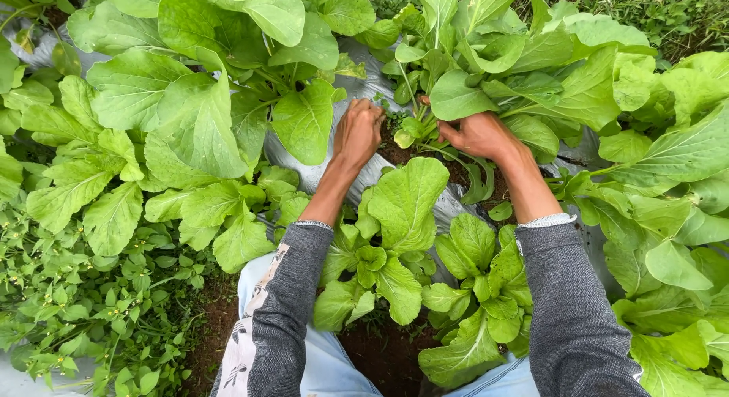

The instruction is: The person harvests leafy green vegetables by hand, pulling them from the soil and placing them aside. They then use a sickle to cut and clear weeds growing between the rows of plants.

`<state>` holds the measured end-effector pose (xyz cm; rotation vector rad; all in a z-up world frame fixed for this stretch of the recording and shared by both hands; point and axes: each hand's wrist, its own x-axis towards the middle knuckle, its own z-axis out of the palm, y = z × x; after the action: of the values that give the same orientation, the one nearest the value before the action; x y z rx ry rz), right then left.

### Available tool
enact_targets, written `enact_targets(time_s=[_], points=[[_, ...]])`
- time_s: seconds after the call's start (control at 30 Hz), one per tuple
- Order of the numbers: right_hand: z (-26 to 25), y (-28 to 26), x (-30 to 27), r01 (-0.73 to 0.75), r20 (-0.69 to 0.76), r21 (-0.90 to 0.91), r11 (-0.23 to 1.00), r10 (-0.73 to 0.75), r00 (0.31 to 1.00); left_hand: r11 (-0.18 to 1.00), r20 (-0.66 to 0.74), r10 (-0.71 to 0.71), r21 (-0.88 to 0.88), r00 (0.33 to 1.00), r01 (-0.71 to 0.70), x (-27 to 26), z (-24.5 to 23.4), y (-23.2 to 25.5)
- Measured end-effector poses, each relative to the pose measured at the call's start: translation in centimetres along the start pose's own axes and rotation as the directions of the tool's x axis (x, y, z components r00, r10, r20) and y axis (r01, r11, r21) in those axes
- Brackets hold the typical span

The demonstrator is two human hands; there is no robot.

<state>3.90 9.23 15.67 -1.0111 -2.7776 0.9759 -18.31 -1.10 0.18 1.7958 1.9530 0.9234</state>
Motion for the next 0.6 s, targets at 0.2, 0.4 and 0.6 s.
enact_targets(time_s=[0.2,0.4,0.6], points=[[0.5,-0.1,-0.3,0.013,0.0,-0.033,0.999,-0.013,1.0,0.997,0.07,0.077,0.005,0.995,-0.078,0.4,-1.8,2.0],[0.9,-0.3,-0.9,0.009,-0.012,-0.068,0.998,-0.01,1.0,0.954,0.279,0.095,0.25,0.955,-0.168,0.0,-3.2,4.4],[1.0,-0.4,-1.0,0.034,-0.009,-0.092,0.995,-0.035,0.999,0.948,0.297,0.151,0.227,0.943,-0.223,1.5,1.7,-0.1]])
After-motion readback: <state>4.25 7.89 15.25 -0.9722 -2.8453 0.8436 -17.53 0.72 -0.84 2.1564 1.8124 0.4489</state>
